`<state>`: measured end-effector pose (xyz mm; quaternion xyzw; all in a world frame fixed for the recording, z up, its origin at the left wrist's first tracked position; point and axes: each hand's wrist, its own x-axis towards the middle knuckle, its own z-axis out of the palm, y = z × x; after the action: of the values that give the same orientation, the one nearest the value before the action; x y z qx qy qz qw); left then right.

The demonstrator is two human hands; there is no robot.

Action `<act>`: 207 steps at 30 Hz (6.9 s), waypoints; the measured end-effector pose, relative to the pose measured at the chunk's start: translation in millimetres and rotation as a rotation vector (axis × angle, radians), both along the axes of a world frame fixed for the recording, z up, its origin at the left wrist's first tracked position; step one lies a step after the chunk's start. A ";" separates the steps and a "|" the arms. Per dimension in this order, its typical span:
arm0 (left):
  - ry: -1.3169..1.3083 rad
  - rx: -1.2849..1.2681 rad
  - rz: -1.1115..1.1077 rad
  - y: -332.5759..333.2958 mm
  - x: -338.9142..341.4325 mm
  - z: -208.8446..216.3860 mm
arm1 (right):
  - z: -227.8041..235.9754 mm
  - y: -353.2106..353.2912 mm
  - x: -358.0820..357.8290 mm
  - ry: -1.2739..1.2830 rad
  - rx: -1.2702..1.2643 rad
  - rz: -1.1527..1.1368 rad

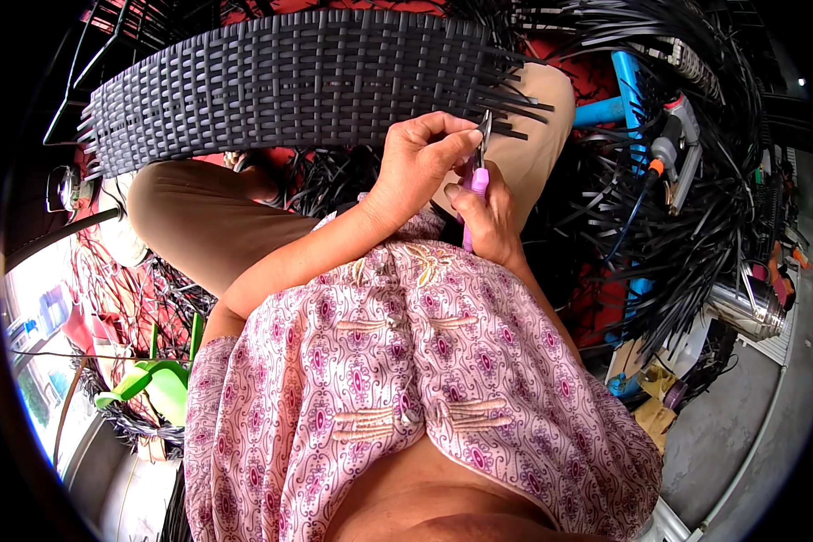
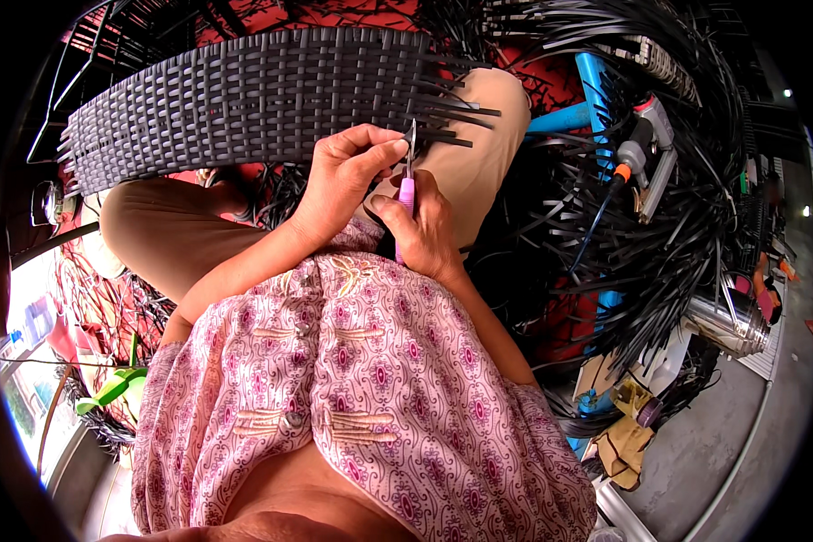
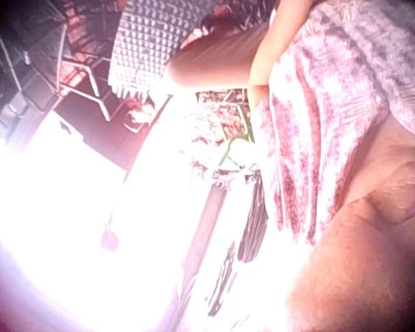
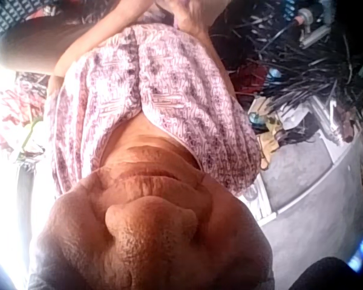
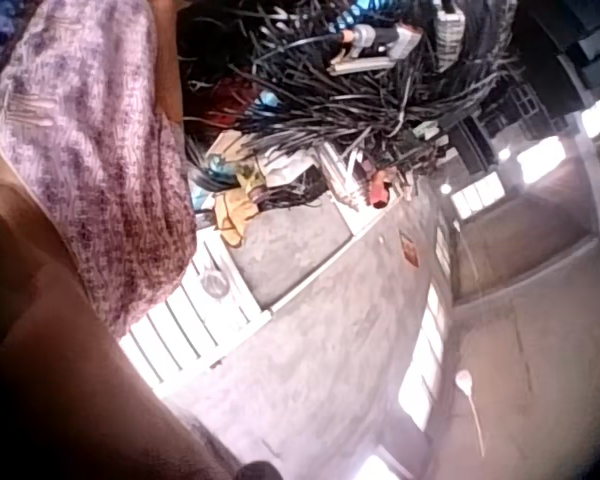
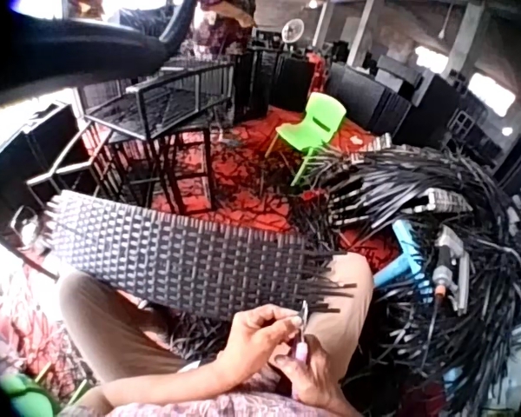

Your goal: The person sits on the floor and weaves black plastic strips into a chair seat frame. They use a knife to tuck and secure the strips into the weave pattern, occasionally picking up new strips from a pile nearby.

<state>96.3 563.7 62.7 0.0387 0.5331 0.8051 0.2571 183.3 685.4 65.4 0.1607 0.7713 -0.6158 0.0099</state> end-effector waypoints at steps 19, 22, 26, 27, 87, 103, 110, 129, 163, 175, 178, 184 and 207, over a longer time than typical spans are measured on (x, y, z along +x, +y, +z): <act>0.117 -0.035 -0.071 7.9 0.5 -3.5 | 89.5 169.5 86.7 0.517 0.672 -1.024; 0.235 -0.081 -0.016 14.2 4.3 0.9 | 100.9 256.3 151.8 0.077 1.259 -1.248; 0.347 -0.113 0.037 22.0 8.2 -0.6 | 97.3 342.9 241.7 -0.311 1.448 -1.403; 0.370 -0.139 0.059 19.4 9.0 5.6 | 90.8 355.6 253.0 -0.426 1.415 -1.415; 0.343 -0.119 -0.049 14.9 -10.0 -26.0 | 0.9 298.3 473.3 -0.700 0.594 -1.666; 0.040 0.000 -0.403 -6.1 -8.7 -16.3 | 61.2 83.4 81.6 0.342 -0.407 -0.477; -0.087 -0.039 -0.137 -56.8 -0.8 -22.4 | -12.4 -16.9 1.4 0.208 -0.071 0.077; -0.152 0.359 -0.082 -52.4 -19.5 -16.0 | -23.2 -11.9 -34.8 0.049 -0.477 -0.036; 1.304 -1.280 0.020 -70.8 -79.4 -5.4 | -3.0 74.6 -90.7 0.398 0.580 0.099; 1.357 -1.355 -0.080 -55.7 -85.6 24.4 | -24.9 69.1 -95.9 0.362 0.846 0.101; 1.321 -1.258 -0.099 -63.3 -101.5 10.4 | -24.6 68.9 -95.8 0.345 0.863 0.102; 1.332 -1.363 -0.107 -65.4 -96.6 19.3 | -27.1 68.1 -97.4 0.350 0.870 0.091; 1.249 -1.245 -0.098 -67.5 -106.7 2.3 | -36.7 66.1 -99.0 0.446 0.912 0.047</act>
<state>-10.4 496.2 65.0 0.3471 0.9158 0.1884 -0.0724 84.3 751.5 28.7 -0.0042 0.9485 -0.2351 -0.2124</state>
